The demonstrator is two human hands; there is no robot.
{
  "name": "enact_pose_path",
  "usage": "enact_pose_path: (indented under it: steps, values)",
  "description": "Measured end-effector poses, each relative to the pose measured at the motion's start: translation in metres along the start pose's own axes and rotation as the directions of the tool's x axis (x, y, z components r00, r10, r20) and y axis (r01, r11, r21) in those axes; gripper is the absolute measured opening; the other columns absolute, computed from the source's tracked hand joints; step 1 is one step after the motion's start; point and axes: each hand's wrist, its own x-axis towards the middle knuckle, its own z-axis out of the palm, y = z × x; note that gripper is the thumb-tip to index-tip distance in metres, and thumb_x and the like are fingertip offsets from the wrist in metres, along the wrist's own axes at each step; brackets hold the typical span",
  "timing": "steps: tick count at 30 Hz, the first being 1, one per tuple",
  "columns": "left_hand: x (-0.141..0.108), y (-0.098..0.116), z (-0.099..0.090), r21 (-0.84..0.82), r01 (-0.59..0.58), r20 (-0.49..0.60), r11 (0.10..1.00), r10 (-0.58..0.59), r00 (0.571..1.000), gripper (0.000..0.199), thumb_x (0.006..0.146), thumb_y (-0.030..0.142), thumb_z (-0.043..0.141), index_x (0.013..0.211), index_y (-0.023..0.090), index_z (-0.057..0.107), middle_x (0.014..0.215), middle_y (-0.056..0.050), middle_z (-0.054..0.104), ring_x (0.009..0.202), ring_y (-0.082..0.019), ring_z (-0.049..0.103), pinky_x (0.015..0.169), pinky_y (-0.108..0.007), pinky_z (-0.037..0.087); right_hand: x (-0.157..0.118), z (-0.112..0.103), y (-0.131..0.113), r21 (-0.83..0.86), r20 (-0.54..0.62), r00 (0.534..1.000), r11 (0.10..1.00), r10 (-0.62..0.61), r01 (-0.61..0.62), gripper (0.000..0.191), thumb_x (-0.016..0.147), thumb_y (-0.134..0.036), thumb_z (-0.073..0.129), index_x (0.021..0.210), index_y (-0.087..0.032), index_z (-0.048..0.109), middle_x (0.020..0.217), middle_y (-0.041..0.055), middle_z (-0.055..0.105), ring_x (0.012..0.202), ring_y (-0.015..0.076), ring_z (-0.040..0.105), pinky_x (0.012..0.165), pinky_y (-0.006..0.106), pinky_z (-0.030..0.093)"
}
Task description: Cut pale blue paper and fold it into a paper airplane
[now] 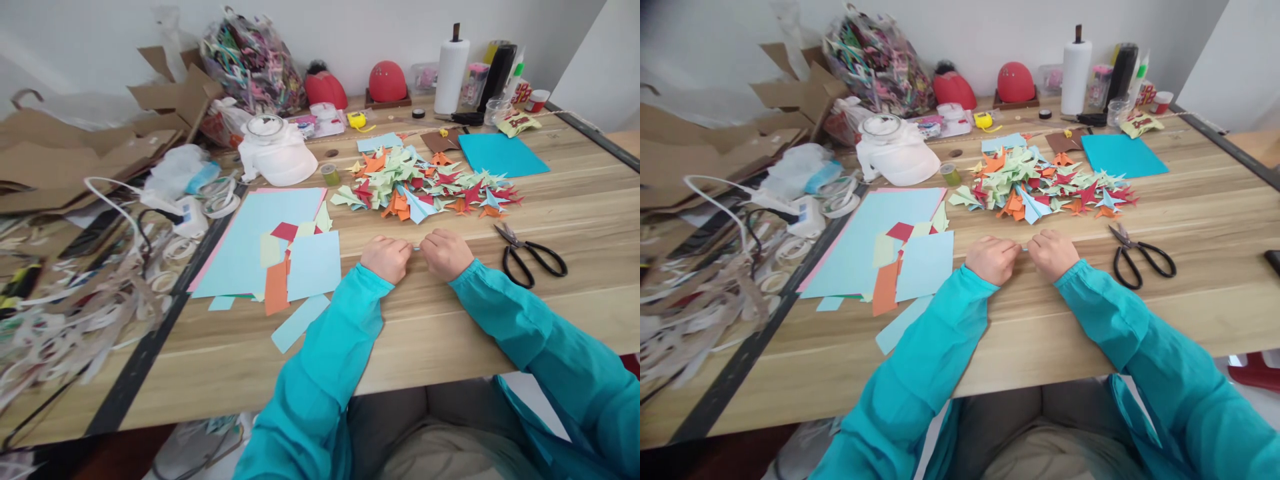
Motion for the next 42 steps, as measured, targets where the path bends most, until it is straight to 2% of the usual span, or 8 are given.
enact_pose_path:
  steps: [3, 6, 12, 21, 28, 34, 36, 42]
  values:
    - [0.0, -0.001, 0.0, -0.014, 0.002, 0.005, 1.0, -0.001, 1.0, 0.02, 0.075, 0.014, 0.042, 0.08, 0.016, 0.062, 0.071, -0.006, 0.063, 0.067, -0.017, 0.056, 0.061, -0.032, 0.032, 0.0, 0.001, 0.002, 0.012, 0.032, 0.999, 1.0, 0.016, -0.016, 0.021, 0.076, -0.009, 0.045, 0.061, -0.014, 0.059, 0.06, 0.0073, 0.058, 0.06, 0.0168, 0.044, 0.058, 0.029, 0.028]
    - [-0.001, -0.003, 0.001, -0.025, 0.012, 0.012, 1.0, -0.012, 1.0, 0.021, 0.074, 0.013, 0.042, 0.081, 0.015, 0.062, 0.071, -0.007, 0.063, 0.069, -0.018, 0.057, 0.062, -0.032, 0.032, -0.002, 0.003, 0.005, 0.057, 0.033, 0.998, 0.997, 0.052, -0.054, 0.023, 0.081, -0.016, 0.046, 0.064, -0.015, 0.062, 0.064, 0.0071, 0.061, 0.061, 0.0164, 0.048, 0.059, 0.028, 0.031]
    - [-0.003, -0.006, 0.004, -0.059, 0.036, 0.044, 0.998, -0.034, 0.998, 0.023, 0.075, 0.014, 0.041, 0.084, 0.015, 0.062, 0.076, -0.007, 0.065, 0.073, -0.019, 0.058, 0.064, -0.033, 0.033, -0.004, 0.007, 0.007, 0.137, -0.023, 0.998, 0.989, 0.059, -0.055, 0.022, 0.084, -0.025, 0.047, 0.084, -0.012, 0.065, 0.073, 0.0096, 0.064, 0.07, 0.0181, 0.054, 0.066, 0.028, 0.039]
    - [-0.002, -0.004, 0.003, -0.068, 0.022, 0.042, 0.997, -0.019, 0.999, 0.021, 0.075, 0.015, 0.041, 0.081, 0.015, 0.062, 0.074, -0.005, 0.065, 0.073, -0.018, 0.058, 0.065, -0.034, 0.032, -0.005, 0.007, 0.007, 0.123, 0.094, 0.994, 0.99, 0.061, -0.072, 0.023, 0.083, -0.022, 0.046, 0.072, -0.014, 0.064, 0.069, 0.0079, 0.064, 0.066, 0.0171, 0.052, 0.061, 0.027, 0.034]
    - [-0.003, -0.006, 0.011, -0.054, -0.021, -0.031, 0.998, 0.02, 0.999, 0.019, 0.076, 0.016, 0.043, 0.081, 0.016, 0.061, 0.071, -0.004, 0.064, 0.068, -0.017, 0.057, 0.065, -0.034, 0.03, -0.002, 0.001, 0.006, 0.127, 0.159, 0.986, 0.989, 0.055, -0.075, 0.023, 0.079, -0.015, 0.044, 0.062, -0.014, 0.059, 0.064, 0.0071, 0.061, 0.062, 0.016, 0.046, 0.059, 0.027, 0.029]
    - [-0.003, -0.008, 0.014, -0.033, -0.047, -0.123, 0.998, 0.042, 0.992, 0.018, 0.076, 0.015, 0.043, 0.079, 0.016, 0.061, 0.068, -0.003, 0.063, 0.065, -0.016, 0.056, 0.066, -0.034, 0.03, -0.001, -0.001, 0.003, 0.118, 0.154, 0.982, 0.984, 0.112, -0.131, 0.022, 0.081, -0.022, 0.045, 0.071, -0.014, 0.062, 0.069, 0.0085, 0.062, 0.065, 0.0173, 0.048, 0.06, 0.027, 0.029]
    - [-0.003, -0.007, 0.015, -0.01, -0.064, -0.147, 0.998, 0.062, 0.987, 0.018, 0.075, 0.014, 0.044, 0.078, 0.015, 0.061, 0.066, -0.003, 0.063, 0.064, -0.016, 0.055, 0.066, -0.034, 0.029, -0.001, -0.001, 0.001, 0.115, 0.145, 0.985, 0.988, 0.091, -0.108, 0.022, 0.082, -0.023, 0.045, 0.074, -0.013, 0.063, 0.072, 0.0092, 0.063, 0.067, 0.0178, 0.049, 0.061, 0.028, 0.028]
    - [-0.001, -0.003, 0.018, 0.039, -0.163, -0.199, 0.986, 0.167, 0.966, 0.013, 0.07, 0.013, 0.046, 0.067, 0.014, 0.059, 0.059, -0.003, 0.059, 0.059, -0.015, 0.052, 0.066, -0.034, 0.029, 0.001, -0.004, -0.003, 0.063, 0.191, 0.981, 0.997, 0.022, -0.035, 0.02, 0.077, -0.016, 0.047, 0.064, -0.013, 0.062, 0.063, 0.0074, 0.062, 0.06, 0.016, 0.046, 0.058, 0.03, 0.023]
